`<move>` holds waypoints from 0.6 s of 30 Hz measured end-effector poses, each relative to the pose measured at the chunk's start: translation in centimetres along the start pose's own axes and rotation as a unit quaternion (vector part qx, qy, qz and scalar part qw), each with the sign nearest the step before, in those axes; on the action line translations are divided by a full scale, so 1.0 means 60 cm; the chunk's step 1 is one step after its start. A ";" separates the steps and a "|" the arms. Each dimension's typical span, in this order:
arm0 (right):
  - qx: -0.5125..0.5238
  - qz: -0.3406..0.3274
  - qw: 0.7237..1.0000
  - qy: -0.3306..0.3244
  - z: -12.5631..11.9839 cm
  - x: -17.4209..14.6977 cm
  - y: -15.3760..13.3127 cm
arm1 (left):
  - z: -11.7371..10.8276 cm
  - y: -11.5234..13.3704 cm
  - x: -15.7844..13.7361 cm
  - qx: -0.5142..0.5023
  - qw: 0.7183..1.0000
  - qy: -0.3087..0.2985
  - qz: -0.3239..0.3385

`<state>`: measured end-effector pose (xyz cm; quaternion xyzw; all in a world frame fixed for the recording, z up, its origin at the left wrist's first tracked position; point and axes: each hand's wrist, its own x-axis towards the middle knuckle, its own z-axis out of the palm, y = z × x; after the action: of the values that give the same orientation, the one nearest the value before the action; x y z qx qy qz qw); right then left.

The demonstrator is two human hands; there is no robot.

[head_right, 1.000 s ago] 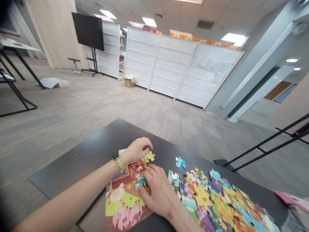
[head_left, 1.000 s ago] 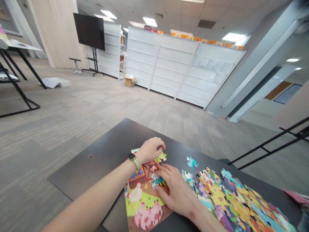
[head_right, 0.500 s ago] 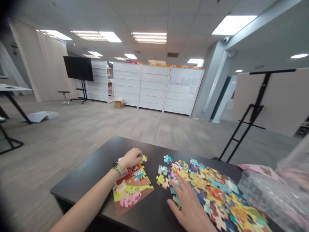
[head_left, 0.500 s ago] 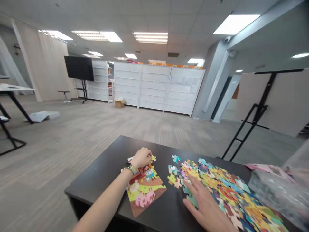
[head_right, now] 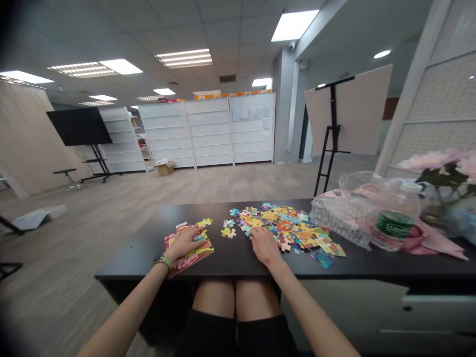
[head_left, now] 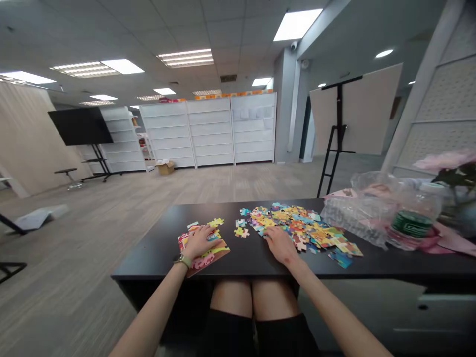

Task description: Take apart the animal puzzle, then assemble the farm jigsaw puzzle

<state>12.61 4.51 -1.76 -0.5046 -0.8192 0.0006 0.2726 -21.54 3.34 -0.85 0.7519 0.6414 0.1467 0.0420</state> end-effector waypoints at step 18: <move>0.119 -0.013 0.988 0.096 -0.033 -0.044 -0.014 | -0.003 -0.028 0.040 -0.060 0.988 -0.042 0.138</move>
<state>13.68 1.35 -1.05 -0.4554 -0.7898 0.0457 0.4082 -22.86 5.97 -0.68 0.8347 0.5192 0.1582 0.0933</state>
